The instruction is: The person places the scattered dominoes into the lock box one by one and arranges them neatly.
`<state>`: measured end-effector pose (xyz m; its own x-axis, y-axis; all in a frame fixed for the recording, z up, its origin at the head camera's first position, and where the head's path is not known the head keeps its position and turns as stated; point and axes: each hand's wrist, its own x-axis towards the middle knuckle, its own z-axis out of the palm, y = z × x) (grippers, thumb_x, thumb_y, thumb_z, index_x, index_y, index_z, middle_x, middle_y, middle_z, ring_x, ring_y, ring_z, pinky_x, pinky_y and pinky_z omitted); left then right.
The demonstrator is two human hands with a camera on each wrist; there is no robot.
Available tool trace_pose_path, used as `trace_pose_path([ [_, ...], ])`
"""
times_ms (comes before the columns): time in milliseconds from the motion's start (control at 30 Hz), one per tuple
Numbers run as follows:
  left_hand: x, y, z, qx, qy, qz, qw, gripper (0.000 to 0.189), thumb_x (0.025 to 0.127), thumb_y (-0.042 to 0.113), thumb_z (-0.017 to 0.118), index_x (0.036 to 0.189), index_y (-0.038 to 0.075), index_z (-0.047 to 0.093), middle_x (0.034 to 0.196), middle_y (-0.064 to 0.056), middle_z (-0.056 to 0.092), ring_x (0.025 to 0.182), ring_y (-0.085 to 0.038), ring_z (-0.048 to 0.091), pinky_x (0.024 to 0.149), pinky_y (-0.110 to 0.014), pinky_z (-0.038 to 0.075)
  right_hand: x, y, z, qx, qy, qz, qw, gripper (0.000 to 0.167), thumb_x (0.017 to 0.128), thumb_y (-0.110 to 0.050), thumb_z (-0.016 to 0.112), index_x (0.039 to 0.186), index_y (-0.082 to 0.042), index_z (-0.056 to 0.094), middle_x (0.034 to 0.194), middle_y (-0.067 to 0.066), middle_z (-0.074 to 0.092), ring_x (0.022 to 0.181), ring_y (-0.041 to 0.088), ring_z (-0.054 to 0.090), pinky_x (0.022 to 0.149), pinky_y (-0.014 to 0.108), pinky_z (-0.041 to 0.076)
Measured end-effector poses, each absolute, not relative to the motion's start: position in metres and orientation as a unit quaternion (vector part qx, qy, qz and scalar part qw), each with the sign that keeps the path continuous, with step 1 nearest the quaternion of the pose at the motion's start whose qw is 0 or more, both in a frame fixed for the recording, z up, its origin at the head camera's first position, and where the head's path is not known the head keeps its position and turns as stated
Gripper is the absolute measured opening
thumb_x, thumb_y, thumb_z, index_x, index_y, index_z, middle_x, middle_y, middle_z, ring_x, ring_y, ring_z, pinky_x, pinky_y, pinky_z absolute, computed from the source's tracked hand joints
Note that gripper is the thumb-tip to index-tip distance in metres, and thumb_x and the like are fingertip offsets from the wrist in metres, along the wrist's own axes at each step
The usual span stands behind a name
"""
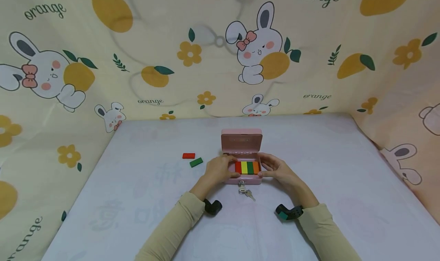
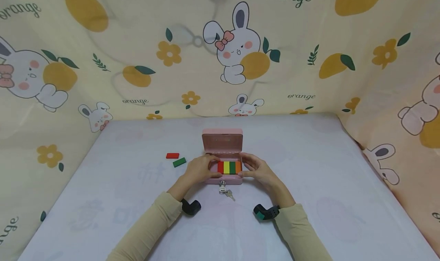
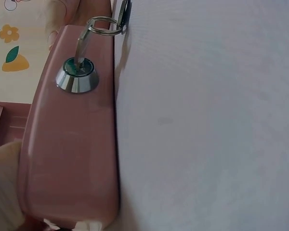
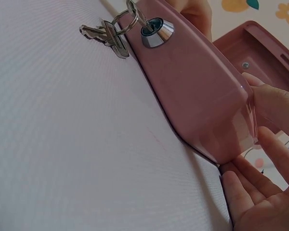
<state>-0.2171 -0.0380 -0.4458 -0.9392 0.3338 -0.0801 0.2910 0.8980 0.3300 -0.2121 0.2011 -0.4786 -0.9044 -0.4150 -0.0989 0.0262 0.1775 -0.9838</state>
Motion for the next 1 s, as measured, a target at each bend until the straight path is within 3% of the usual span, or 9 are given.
trace_pose_path([
  [300, -0.217, -0.041, -0.446, 0.166, 0.966, 0.183, 0.074, 0.056, 0.077, 0.049, 0.076, 0.125, 0.022, 0.063, 0.131, -0.003, 0.063, 0.110, -0.022, 0.062, 0.090, -0.039, 0.052, -0.213, 0.201, -0.480, -0.131, 0.746, -0.629, 0.176, 0.071, 0.086, -0.009, 0.069, 0.147, -0.002, 0.033, 0.155, 0.022, 0.031, 0.147, 0.041, 0.025, 0.115, 0.045, 0.023],
  [533, -0.216, -0.049, -0.444, 0.188, 0.955, 0.217, 0.068, 0.053, 0.080, 0.045, 0.075, 0.126, 0.020, 0.062, 0.114, -0.003, 0.068, 0.088, -0.017, 0.055, 0.077, -0.031, 0.048, -0.213, 0.202, -0.482, -0.131, 0.747, -0.628, 0.174, 0.071, 0.086, -0.009, 0.069, 0.147, -0.002, 0.033, 0.154, 0.023, 0.032, 0.146, 0.041, 0.026, 0.115, 0.044, 0.023],
  [767, -0.212, -0.056, -0.442, 0.198, 0.942, 0.265, 0.063, 0.047, 0.082, 0.036, 0.076, 0.124, 0.020, 0.063, 0.098, -0.003, 0.062, 0.083, -0.014, 0.051, 0.068, -0.024, 0.040, -0.212, 0.201, -0.482, -0.132, 0.746, -0.630, 0.172, 0.069, 0.087, -0.008, 0.068, 0.147, -0.003, 0.034, 0.154, 0.022, 0.032, 0.146, 0.041, 0.026, 0.115, 0.047, 0.022],
  [1000, -0.209, -0.059, -0.440, 0.207, 0.927, 0.310, 0.050, 0.041, 0.083, 0.030, 0.075, 0.121, 0.018, 0.065, 0.105, -0.006, 0.062, 0.086, -0.015, 0.053, 0.070, -0.023, 0.044, -0.211, 0.201, -0.481, -0.128, 0.745, -0.631, 0.176, 0.069, 0.087, -0.007, 0.067, 0.147, -0.003, 0.032, 0.156, 0.022, 0.030, 0.147, 0.042, 0.024, 0.115, 0.047, 0.023],
])
